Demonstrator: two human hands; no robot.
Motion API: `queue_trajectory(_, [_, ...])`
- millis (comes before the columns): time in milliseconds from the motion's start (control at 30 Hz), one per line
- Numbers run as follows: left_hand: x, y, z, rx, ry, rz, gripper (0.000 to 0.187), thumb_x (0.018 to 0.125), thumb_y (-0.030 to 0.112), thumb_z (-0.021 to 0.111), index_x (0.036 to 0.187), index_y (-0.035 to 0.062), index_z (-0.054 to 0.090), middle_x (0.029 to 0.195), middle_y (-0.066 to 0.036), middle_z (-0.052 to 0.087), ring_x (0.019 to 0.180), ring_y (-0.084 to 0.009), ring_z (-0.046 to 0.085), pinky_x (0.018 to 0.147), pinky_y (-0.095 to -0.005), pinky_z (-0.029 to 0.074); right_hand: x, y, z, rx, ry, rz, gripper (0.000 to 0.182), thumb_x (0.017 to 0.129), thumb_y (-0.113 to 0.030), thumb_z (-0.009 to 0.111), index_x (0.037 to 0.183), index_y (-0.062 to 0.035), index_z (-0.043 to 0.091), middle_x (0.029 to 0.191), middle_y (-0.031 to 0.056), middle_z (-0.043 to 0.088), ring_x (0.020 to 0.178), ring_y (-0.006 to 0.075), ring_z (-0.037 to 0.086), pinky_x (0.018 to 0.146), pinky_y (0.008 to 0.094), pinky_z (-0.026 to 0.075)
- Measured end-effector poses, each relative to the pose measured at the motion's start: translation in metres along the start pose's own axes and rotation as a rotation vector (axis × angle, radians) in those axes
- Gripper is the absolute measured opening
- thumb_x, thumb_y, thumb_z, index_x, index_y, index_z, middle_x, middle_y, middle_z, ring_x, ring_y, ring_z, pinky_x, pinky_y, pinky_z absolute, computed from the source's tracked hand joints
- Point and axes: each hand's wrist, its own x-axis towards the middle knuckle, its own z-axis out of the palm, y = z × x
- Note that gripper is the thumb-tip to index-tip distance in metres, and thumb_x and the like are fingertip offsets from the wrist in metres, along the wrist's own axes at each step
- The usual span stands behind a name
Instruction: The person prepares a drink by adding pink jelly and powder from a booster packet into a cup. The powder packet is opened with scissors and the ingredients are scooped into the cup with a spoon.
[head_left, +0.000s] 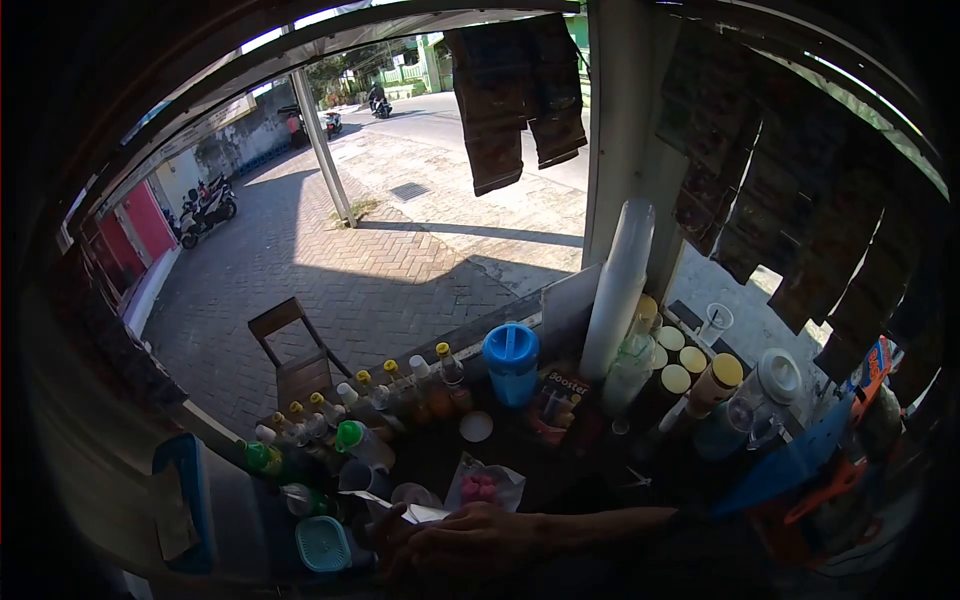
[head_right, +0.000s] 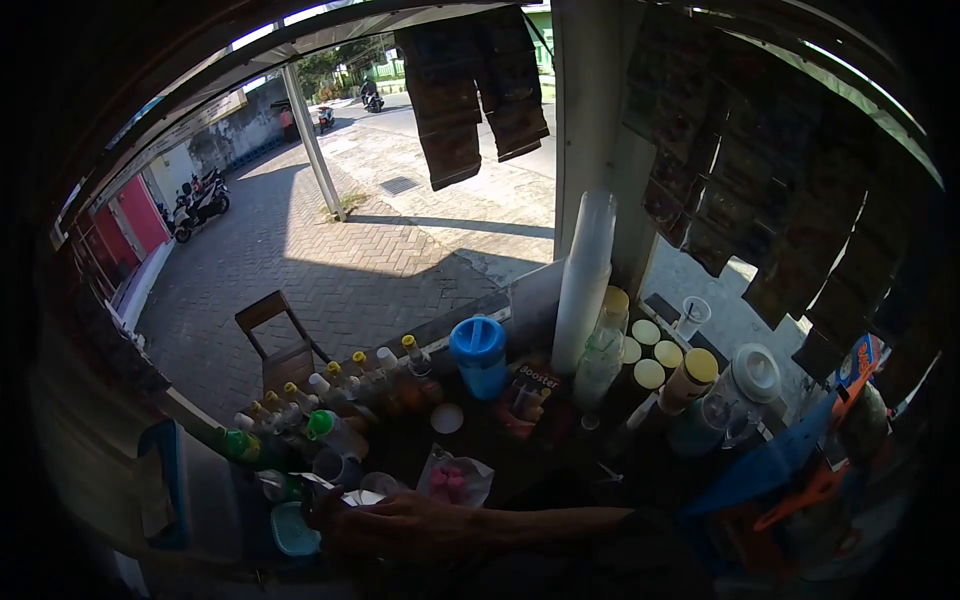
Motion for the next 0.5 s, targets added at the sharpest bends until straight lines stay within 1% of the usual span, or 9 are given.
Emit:
queue_trajectory(133, [0.006,0.0,0.016,-0.043,0.016,-0.019,0.017,0.089,0.013,0.057,0.081,-0.0007,0.063,0.076,-0.009,0.061,0.07,-0.0178,0.058,0.065,-0.0327,0.045,0.023,-0.004,-0.002,-0.02,-0.001,0.086,0.024,0.084,-0.014,0.059,0.101,0.0032,0.057,0.107,0.0136,0.057,0.079,0.0189,0.062,0.058,0.032,0.052])
queue_trajectory(200, [0.002,0.002,0.017,-0.036,0.032,-0.056,0.019,0.09,0.014,0.056,0.08,-0.0006,0.063,0.075,-0.009,0.06,0.069,-0.0187,0.057,0.065,-0.0337,0.044,0.03,-0.006,0.001,-0.179,-0.024,-0.035,0.017,0.085,-0.016,0.058,0.086,0.0008,0.055,0.091,0.0104,0.055,0.072,0.0178,0.058,0.058,0.0311,0.051])
queue_trajectory(233, [-0.002,0.006,0.016,-0.022,0.052,-0.083,0.02,0.091,0.015,0.056,0.08,-0.0005,0.062,0.074,-0.009,0.06,0.068,-0.0192,0.056,0.065,-0.0341,0.044,0.033,-0.008,0.003,-0.203,0.003,0.005,0.017,0.085,-0.016,0.058,0.086,0.0008,0.055,0.091,0.0104,0.055,0.072,0.0178,0.058,0.058,0.0311,0.051])
queue_trajectory(300, [-0.01,0.01,0.01,0.024,0.11,-0.138,0.022,0.091,0.016,0.055,0.079,-0.0003,0.062,0.073,-0.009,0.058,0.067,-0.0201,0.055,0.065,-0.0351,0.043,0.036,-0.011,0.009,-0.168,0.207,-0.022,0.016,0.085,-0.014,0.057,0.076,-0.0019,0.052,0.08,0.0085,0.049,0.067,0.0177,0.053,0.056,0.0303,0.049])
queue_trajectory(333, [-0.012,0.011,0.006,0.05,0.143,-0.155,0.023,0.092,0.017,0.055,0.079,-0.0003,0.061,0.072,-0.009,0.058,0.066,-0.0205,0.054,0.065,-0.0355,0.043,0.035,-0.01,0.011,-0.189,0.23,-0.002,0.016,0.085,-0.014,0.057,0.076,-0.0019,0.052,0.08,0.0085,0.049,0.067,0.0177,0.053,0.056,0.0303,0.049])
queue_trajectory(400, [-0.01,0.011,-0.003,0.113,0.204,-0.174,0.024,0.093,0.018,0.054,0.078,-0.0001,0.061,0.071,-0.01,0.057,0.065,-0.0214,0.053,0.064,-0.0365,0.043,0.034,-0.009,0.02,0.019,0.388,0.045,0.016,0.087,-0.013,0.056,0.075,-0.0019,0.053,0.078,0.0084,0.049,0.066,0.0187,0.053,0.056,0.0345,0.049])
queue_trajectory(433, [-0.007,0.01,-0.008,0.138,0.229,-0.176,0.025,0.093,0.019,0.054,0.078,0.0,0.061,0.07,-0.01,0.056,0.064,-0.0219,0.052,0.064,-0.037,0.042,0.033,-0.002,0.033,-0.134,0.41,-0.025,0.02,0.087,-0.016,0.056,0.074,-0.0015,0.053,0.071,0.0086,0.05,0.063,0.0205,0.053,0.058,0.038,0.048])
queue_trajectory(467, [-0.004,0.007,-0.014,0.167,0.252,-0.18,0.026,0.094,0.02,0.053,0.078,0.0,0.06,0.069,-0.01,0.056,0.064,-0.0223,0.051,0.064,-0.0374,0.042,0.029,-0.01,0.031,-0.163,0.448,-0.009,0.02,0.087,-0.016,0.056,0.074,-0.0015,0.053,0.071,0.0086,0.05,0.063,0.0205,0.053,0.058,0.038,0.048])
queue_trajectory(500, [-0.001,0.004,-0.017,0.19,0.277,-0.185,0.027,0.094,0.02,0.053,0.077,0.0001,0.06,0.069,-0.01,0.055,0.063,-0.0228,0.051,0.064,-0.0379,0.042,0.022,-0.023,0.026,-0.137,0.406,0.196,0.016,0.089,-0.018,0.056,0.084,-0.0028,0.057,0.084,0.0101,0.051,0.07,0.0246,0.055,0.063,0.0377,0.048])
